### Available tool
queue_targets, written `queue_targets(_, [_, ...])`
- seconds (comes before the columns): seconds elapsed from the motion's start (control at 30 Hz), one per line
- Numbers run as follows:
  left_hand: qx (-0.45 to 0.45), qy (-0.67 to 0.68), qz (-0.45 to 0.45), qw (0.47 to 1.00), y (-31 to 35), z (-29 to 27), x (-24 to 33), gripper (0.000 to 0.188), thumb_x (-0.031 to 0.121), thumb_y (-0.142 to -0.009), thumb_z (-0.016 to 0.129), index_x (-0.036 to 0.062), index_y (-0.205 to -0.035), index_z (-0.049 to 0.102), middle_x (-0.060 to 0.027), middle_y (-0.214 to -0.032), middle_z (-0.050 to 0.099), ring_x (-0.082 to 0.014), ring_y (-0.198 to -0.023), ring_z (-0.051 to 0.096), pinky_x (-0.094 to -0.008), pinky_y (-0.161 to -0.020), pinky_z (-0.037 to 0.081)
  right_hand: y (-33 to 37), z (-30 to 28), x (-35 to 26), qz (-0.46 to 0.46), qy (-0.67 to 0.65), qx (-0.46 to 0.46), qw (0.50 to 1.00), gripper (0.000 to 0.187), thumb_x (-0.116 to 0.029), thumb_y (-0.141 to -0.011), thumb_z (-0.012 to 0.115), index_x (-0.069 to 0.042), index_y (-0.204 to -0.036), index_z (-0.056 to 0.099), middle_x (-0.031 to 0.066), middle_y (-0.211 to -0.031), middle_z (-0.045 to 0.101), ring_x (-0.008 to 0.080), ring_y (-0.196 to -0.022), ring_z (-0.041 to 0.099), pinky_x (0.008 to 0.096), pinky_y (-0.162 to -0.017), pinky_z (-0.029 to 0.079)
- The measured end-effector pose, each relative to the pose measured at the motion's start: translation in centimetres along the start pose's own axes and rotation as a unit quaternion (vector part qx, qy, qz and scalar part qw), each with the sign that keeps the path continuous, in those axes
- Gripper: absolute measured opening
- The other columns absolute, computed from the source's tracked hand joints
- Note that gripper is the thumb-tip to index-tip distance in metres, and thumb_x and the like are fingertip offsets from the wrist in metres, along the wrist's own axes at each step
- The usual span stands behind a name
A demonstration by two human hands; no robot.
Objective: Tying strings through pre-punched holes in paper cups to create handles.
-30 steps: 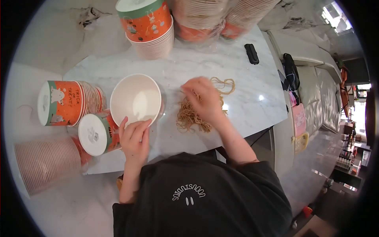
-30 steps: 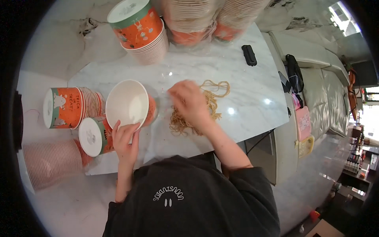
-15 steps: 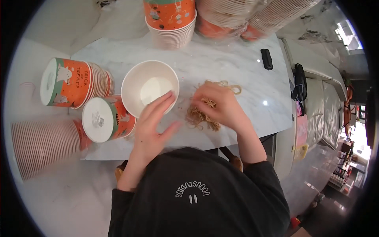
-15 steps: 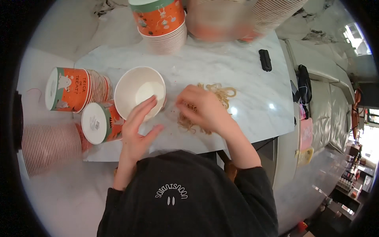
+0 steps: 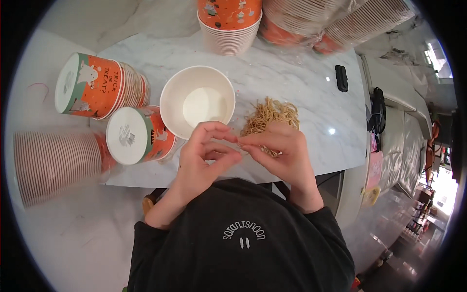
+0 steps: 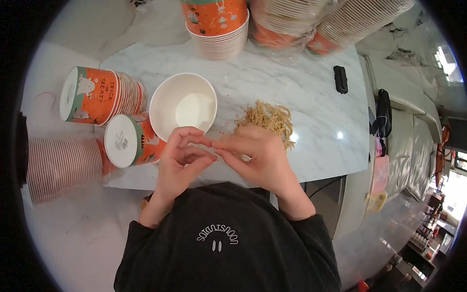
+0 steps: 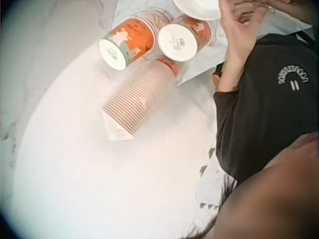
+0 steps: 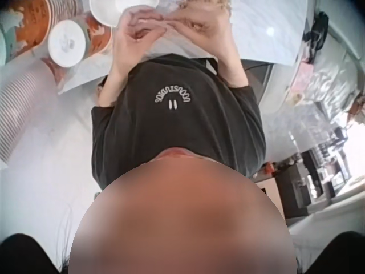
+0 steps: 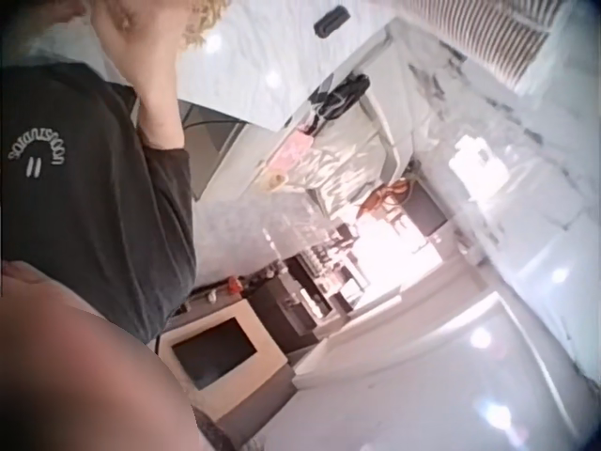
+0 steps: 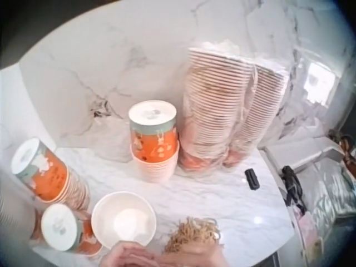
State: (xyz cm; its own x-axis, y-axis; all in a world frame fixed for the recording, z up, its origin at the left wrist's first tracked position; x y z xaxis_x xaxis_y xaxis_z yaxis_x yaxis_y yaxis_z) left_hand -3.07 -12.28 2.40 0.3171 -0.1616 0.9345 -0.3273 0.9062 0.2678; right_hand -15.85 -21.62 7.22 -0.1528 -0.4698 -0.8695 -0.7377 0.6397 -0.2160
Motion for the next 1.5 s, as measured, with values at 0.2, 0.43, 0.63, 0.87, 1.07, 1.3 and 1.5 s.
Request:
queue_targets(0.2, [-0.113,-0.143,0.046,0.982,0.2,-0.1,-1.6,0.022,-0.004,-0.093,0.070,-0.0028,-0.114,0.066,-0.0088,-0.097,0.071,-0.0129,-0.088,0.071,-0.0253,-0.077,0.056,1.0,1.1,0.7,0.062,-0.098,-0.016,0.993,0.021,0.004,-0.078,0.075,-0.005,-0.096,0.079,0.0058,-0.080,0.066,0.0168,-0.071,0.058,0.0311,-0.063,0.045])
queue_targets(0.43, [-0.123,-0.182,0.082,0.972,0.6,0.7,-1.6,0.013,0.000,-0.096,0.070,-0.0025,-0.108,0.065,-0.0082,-0.109,0.073,-0.0127,-0.096,0.071,-0.0267,-0.080,0.058,1.8,2.5,0.3,0.063,-0.072,-0.065,0.993,0.016,0.001,-0.084,0.073,-0.004,-0.100,0.072,0.0065,-0.081,0.059,0.0181,-0.072,0.059,0.0315,-0.062,0.047])
queue_targets(0.63, [-0.158,0.129,-0.119,0.972,1.3,0.8,-5.9,0.016,0.001,-0.099,0.068,0.0005,-0.113,0.061,-0.0066,-0.110,0.071,-0.0136,-0.101,0.071,-0.0274,-0.090,0.057,1.7,2.5,0.2,0.076,-0.028,-0.079,0.994,0.012,-0.003,-0.085,0.076,-0.006,-0.096,0.073,0.0049,-0.076,0.059,0.0194,-0.066,0.057,0.0318,-0.059,0.046])
queue_targets(0.87, [-0.134,0.079,-0.066,0.986,1.1,0.6,-3.9,0.026,0.000,-0.098,0.068,0.0005,-0.124,0.062,-0.0062,-0.113,0.071,-0.0130,-0.103,0.070,-0.0280,-0.092,0.057,2.1,2.7,0.2,0.046,-0.018,-0.062,0.997,0.012,-0.003,-0.086,0.076,-0.007,-0.097,0.075,0.0069,-0.083,0.072,0.0249,-0.072,0.066,0.0330,-0.063,0.050])
queue_targets(1.07, [-0.162,0.044,-0.084,0.982,1.0,0.2,-5.0,0.022,0.004,-0.100,0.067,-0.0016,-0.122,0.067,-0.0054,-0.114,0.073,-0.0123,-0.104,0.070,-0.0278,-0.091,0.056,1.9,2.7,-0.5,0.005,-0.014,-0.035,0.999,0.011,0.000,-0.087,0.074,-0.004,-0.097,0.072,0.0081,-0.084,0.071,0.0264,-0.076,0.068,0.0346,-0.066,0.052])
queue_targets(1.3, [-0.139,0.027,-0.102,0.985,1.4,-0.2,-4.5,0.019,0.008,-0.101,0.067,-0.0013,-0.118,0.068,-0.0068,-0.107,0.074,-0.0116,-0.096,0.071,-0.0267,-0.085,0.056,2.5,3.2,0.9,0.072,-0.041,-0.044,0.996,0.010,0.003,-0.092,0.069,0.000,-0.101,0.067,0.0118,-0.093,0.066,0.0265,-0.081,0.066,0.0344,-0.069,0.051])
queue_targets(1.5, [-0.111,0.114,-0.110,0.981,0.4,0.2,-5.2,0.019,0.006,-0.101,0.067,-0.0015,-0.118,0.068,-0.0072,-0.102,0.075,-0.0126,-0.094,0.072,-0.0268,-0.083,0.057,2.7,3.1,1.1,0.058,-0.029,-0.030,0.997,0.012,0.005,-0.091,0.071,0.000,-0.102,0.068,0.0115,-0.092,0.066,0.0253,-0.081,0.065,0.0333,-0.070,0.052])
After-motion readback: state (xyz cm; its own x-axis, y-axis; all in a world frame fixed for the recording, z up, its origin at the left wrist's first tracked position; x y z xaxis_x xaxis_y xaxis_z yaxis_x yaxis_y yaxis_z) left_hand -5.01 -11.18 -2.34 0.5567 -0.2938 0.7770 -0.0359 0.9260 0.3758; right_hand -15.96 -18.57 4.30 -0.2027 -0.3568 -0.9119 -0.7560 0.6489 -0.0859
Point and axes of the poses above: each hand's wrist, its own y-axis away from the middle knuckle, its own z-axis out of the palm, x = y × z, the point moved 10 cm from there along -y, towards the middle knuckle
